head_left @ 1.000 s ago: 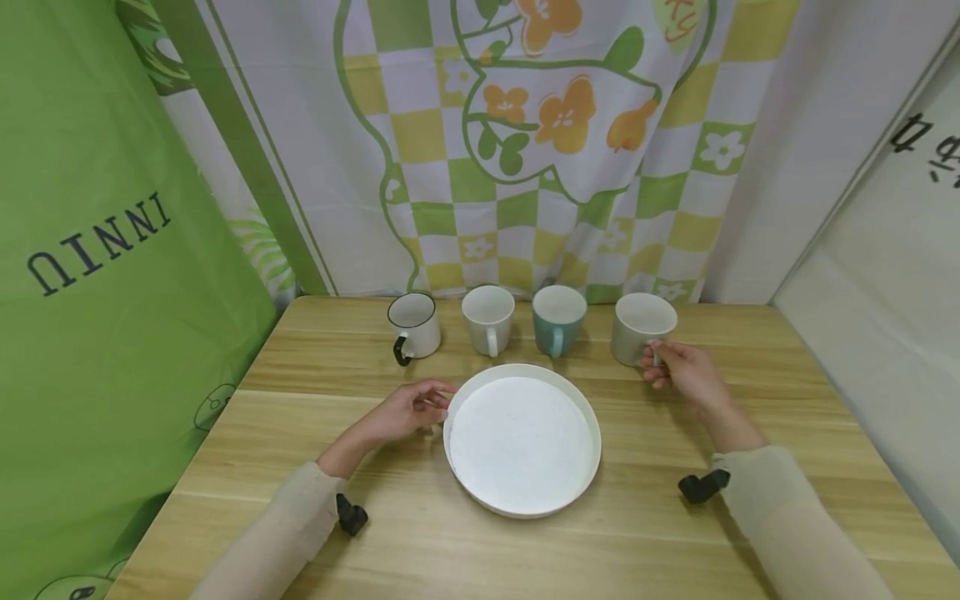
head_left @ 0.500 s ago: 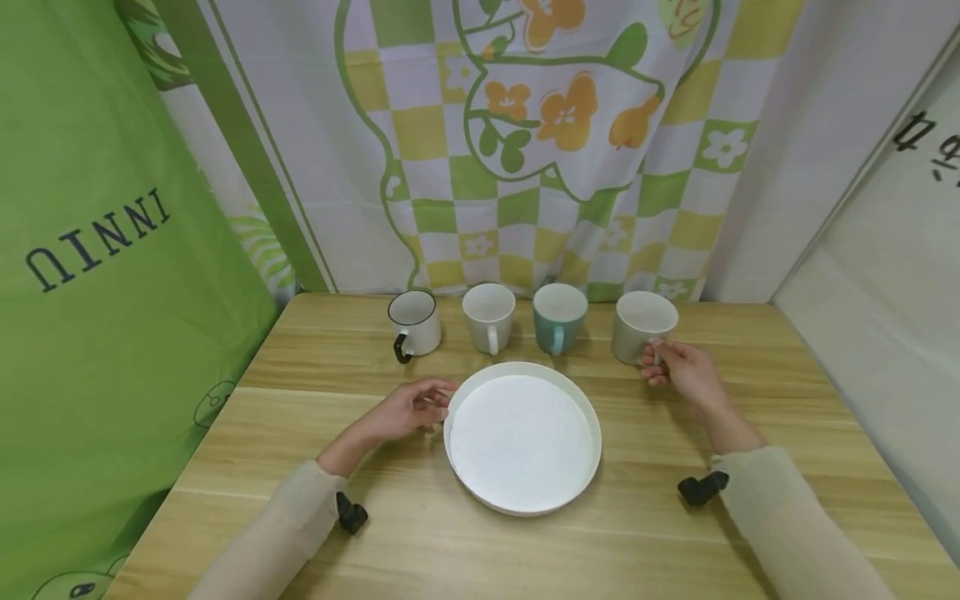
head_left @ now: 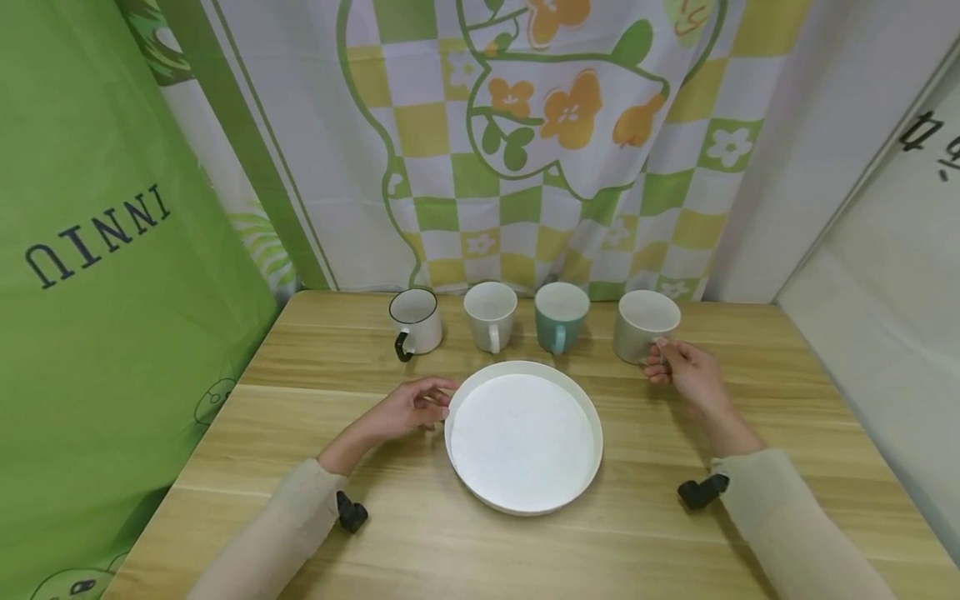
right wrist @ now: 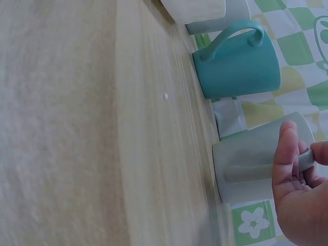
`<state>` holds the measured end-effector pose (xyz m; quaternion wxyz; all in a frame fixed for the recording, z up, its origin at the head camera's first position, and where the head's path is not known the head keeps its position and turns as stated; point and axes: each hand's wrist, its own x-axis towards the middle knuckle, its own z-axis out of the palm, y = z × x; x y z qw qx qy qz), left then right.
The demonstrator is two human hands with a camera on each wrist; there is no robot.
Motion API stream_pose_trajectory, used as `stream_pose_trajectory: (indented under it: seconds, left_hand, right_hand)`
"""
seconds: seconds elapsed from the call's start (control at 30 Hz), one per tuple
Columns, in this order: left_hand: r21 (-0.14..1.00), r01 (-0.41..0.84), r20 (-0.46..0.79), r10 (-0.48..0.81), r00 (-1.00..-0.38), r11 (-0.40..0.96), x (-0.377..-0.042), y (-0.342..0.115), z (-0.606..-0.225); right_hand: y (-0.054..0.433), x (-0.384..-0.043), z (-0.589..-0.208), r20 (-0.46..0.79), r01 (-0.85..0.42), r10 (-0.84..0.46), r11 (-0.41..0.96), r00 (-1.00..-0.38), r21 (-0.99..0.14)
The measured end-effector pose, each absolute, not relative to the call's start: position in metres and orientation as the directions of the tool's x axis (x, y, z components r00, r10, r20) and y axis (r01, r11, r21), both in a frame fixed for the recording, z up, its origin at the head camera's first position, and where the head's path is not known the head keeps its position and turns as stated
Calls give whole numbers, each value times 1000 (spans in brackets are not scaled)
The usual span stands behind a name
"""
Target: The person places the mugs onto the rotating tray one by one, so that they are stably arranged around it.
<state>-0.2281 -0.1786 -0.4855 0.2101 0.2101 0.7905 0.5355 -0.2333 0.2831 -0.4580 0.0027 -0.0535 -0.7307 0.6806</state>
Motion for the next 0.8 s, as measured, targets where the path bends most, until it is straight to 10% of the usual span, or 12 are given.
stream_pose_trajectory:
  seconds: [0.8]
  left_hand:
    - [930,124,-103,567,-817,347,-231,-182,-492]
  right_hand:
    - [284,-224,-452,-82,82,107,2,-991,-997]
